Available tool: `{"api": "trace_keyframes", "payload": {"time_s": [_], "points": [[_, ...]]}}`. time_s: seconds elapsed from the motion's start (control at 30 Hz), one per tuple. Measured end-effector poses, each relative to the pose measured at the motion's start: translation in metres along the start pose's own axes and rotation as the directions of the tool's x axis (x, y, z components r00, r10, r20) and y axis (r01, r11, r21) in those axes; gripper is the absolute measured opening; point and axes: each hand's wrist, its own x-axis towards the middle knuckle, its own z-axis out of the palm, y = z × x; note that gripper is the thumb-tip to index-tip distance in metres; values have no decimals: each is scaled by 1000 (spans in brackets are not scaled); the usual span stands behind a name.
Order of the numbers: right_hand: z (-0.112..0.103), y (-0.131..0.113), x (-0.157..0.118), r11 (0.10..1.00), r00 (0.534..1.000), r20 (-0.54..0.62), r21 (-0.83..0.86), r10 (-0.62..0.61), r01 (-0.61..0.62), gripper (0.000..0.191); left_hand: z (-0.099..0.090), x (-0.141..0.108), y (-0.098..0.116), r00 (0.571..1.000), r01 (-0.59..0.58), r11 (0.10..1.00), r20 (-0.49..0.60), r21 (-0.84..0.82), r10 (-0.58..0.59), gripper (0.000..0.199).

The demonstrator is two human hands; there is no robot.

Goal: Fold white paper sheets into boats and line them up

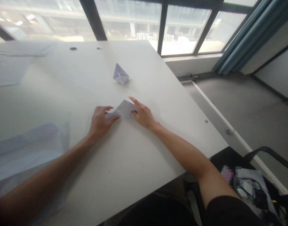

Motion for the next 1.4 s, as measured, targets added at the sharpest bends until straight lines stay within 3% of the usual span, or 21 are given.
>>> {"api": "trace_keyframes", "payload": {"time_s": [0.13,0.33,0.53,0.83,0.97,1.23,1.4], "points": [[2,4,0,1000,1000,-22,2,10,-10,72,0,-1,0,999,-24,998,-41,-52,22,19],[3,4,0,999,999,-26,-35,24,-25,71,0,0,-1,1000,11,1000,-2,16,-11,18],[7,5,-1,995,999,-36,-99,25,-29,72,3,-3,0,995,-100,995,-17,1,100,12],[9,2,-1,985,1000,-12,-173,-7,4,71,-2,-7,8,981,-177,981,-90,-74,171,12],[8,1,-1,980,1000,0,-196,14,-13,71,-2,-10,13,984,-172,976,-70,-135,164,12],[7,2,-1,971,1000,12,-240,20,-17,71,-3,-11,10,976,-214,976,28,-44,215,15],[8,2,-1,965,999,24,-263,31,-24,69,-3,-9,9,979,-200,974,5,-101,202,17]]}}
